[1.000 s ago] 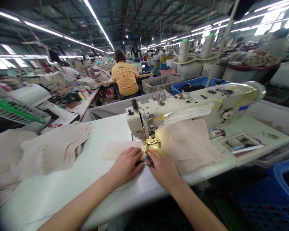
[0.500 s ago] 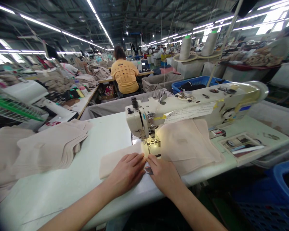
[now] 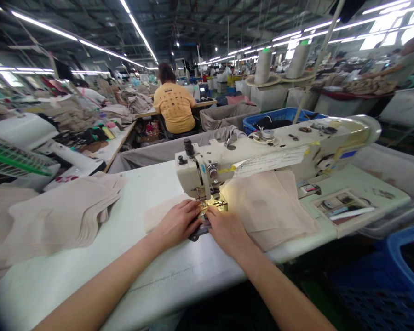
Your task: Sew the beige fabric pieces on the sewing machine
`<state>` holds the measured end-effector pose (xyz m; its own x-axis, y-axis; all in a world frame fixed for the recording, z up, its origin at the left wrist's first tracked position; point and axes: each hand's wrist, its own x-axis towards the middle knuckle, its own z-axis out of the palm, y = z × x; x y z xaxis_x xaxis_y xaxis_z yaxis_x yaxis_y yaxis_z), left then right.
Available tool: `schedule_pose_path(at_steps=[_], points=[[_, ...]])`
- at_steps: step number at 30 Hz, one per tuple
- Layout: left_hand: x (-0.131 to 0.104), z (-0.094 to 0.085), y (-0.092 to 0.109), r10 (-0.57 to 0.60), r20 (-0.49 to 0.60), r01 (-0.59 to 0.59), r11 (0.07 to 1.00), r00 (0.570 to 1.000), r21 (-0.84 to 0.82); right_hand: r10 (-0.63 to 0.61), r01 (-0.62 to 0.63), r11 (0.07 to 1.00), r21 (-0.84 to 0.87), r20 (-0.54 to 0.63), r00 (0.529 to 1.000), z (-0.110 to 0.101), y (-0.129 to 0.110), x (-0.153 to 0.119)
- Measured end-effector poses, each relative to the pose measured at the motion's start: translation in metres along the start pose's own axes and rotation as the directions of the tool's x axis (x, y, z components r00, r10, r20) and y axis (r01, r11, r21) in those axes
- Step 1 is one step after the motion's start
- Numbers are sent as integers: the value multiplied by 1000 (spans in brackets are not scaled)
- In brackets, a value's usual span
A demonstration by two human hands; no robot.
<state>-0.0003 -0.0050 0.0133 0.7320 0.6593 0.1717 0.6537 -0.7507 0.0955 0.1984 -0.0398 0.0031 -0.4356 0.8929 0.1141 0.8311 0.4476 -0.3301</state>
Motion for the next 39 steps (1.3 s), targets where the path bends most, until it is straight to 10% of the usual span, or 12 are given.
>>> schedule_pose_path(at_steps=[27,34,39], points=[[-3,16,-2,-67,-161,60,997,985,-47,66,-75,997,-37,-203,977,26,-8,-34],[-31,-5,31,-150,-19,150,989,989,-14,152,-174,984,-43,-313,937,30,-4,-39],[-40,-22,17,-106,58,111,989,993,-96,152,-150,988,32,-363,919,29,-2,-40]])
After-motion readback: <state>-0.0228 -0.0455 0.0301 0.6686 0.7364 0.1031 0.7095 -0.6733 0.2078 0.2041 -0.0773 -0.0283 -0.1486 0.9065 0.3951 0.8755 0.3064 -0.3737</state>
